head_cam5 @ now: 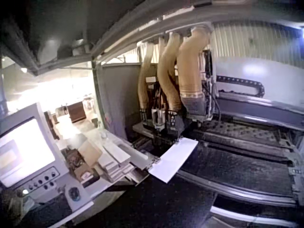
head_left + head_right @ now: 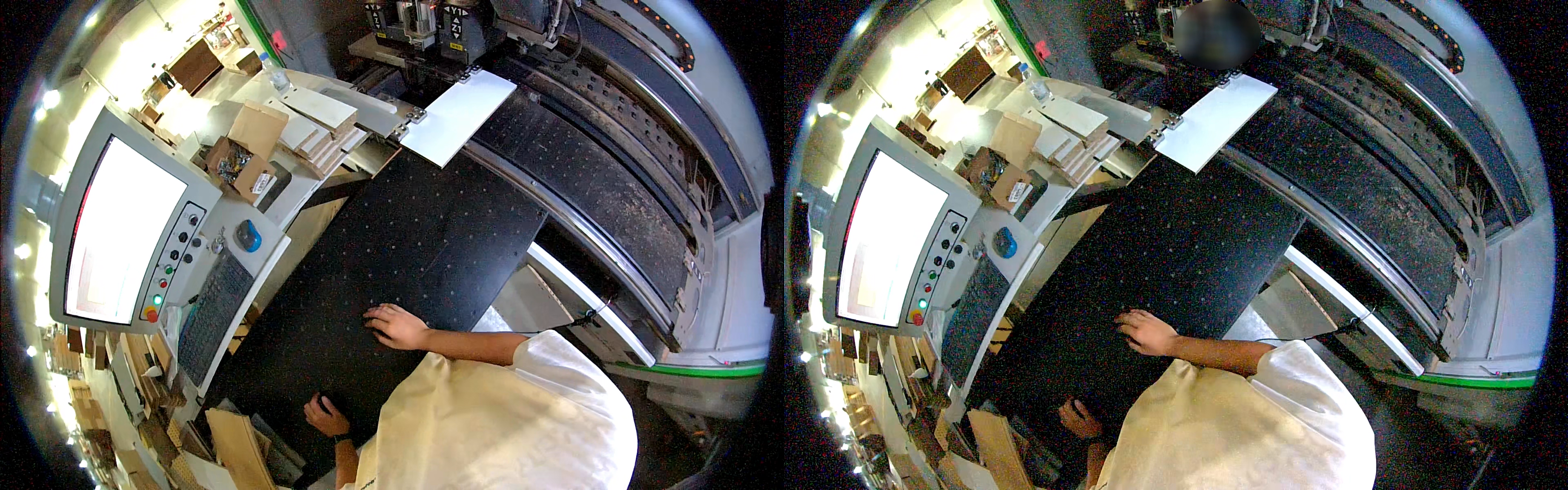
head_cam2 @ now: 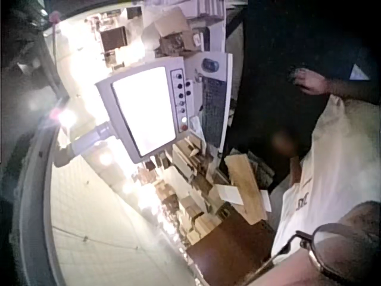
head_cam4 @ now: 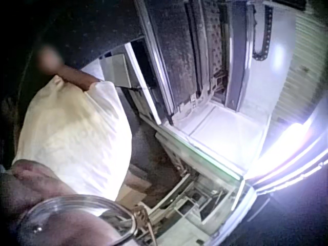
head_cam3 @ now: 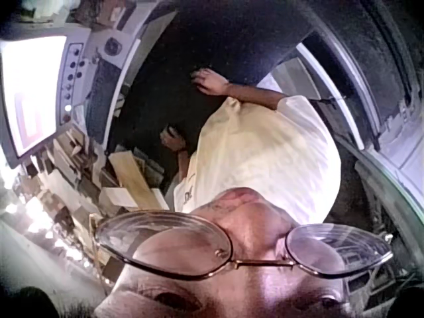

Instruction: The person handles several wooden panels one at a time, turning them over and aligning them on a black surface. The person uses a digital caliper to measure the thickness or dimensions of one panel and then uses a mouse and keyboard to interact with software on a large monitor.

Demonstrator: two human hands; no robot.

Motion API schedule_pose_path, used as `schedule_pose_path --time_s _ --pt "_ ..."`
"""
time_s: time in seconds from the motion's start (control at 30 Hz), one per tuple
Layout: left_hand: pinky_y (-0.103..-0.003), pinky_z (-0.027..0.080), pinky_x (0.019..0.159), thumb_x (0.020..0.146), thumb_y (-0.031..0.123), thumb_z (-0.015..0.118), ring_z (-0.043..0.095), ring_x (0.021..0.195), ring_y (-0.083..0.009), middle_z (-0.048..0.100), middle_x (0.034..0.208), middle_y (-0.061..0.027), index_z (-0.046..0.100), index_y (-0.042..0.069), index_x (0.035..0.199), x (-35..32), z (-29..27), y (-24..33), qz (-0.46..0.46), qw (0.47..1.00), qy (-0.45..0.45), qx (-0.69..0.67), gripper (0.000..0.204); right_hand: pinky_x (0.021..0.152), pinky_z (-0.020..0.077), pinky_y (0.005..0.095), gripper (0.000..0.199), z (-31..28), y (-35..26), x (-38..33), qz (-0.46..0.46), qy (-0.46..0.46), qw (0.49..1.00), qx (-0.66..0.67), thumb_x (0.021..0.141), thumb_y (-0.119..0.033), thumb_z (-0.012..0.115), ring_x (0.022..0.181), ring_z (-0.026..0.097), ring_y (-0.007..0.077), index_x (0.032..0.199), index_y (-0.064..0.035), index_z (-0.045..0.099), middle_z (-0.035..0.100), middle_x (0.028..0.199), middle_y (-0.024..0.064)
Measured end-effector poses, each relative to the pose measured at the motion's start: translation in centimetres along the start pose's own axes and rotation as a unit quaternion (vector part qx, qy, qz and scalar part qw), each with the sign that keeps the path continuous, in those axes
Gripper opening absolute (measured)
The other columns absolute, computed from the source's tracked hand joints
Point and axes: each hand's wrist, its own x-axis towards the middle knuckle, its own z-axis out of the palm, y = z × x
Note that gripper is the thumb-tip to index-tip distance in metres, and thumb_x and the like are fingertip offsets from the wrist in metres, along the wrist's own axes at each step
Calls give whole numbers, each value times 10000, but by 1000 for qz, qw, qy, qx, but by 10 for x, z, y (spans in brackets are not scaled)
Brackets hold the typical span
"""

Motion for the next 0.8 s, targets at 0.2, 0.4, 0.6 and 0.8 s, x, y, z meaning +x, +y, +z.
schedule_pose_path --time_s 0.2,0.4,0.6,0.8 --pt "-545 416 974 1084 374 493 575 1087 -397 610 1118 -183 671 18 1166 -1 5 -7 -6 1000 5 7 407 1221 355 483 411 3 2 -1 -10 3 1000 0 936 -182 674 1416 478 318 1326 -63 620 551 1451 150" --pt "-539 412 975 1086 372 491 572 1078 -398 607 1123 -186 670 8 1165 4 -4 6 -30 999 -23 -11 414 1243 322 503 487 7 7 -3 -11 -5 1000 -9 934 -253 687 1429 459 353 1363 -50 577 531 1487 157" --pt "-528 419 964 1091 373 480 578 1064 -393 611 1112 -184 670 7 1168 6 -13 9 -18 999 -31 -38 420 1224 354 480 408 4 2 -2 -8 3 1000 -5 937 -189 668 1409 482 317 1322 -62 622 549 1446 143" --pt "-525 420 952 1093 360 487 578 1060 -394 614 1085 -177 666 5 1152 5 -10 7 -13 999 -18 -34 402 1220 360 476 415 -1 -2 -2 -3 -2 1000 2 922 -168 682 1410 480 317 1320 -64 624 545 1449 140"
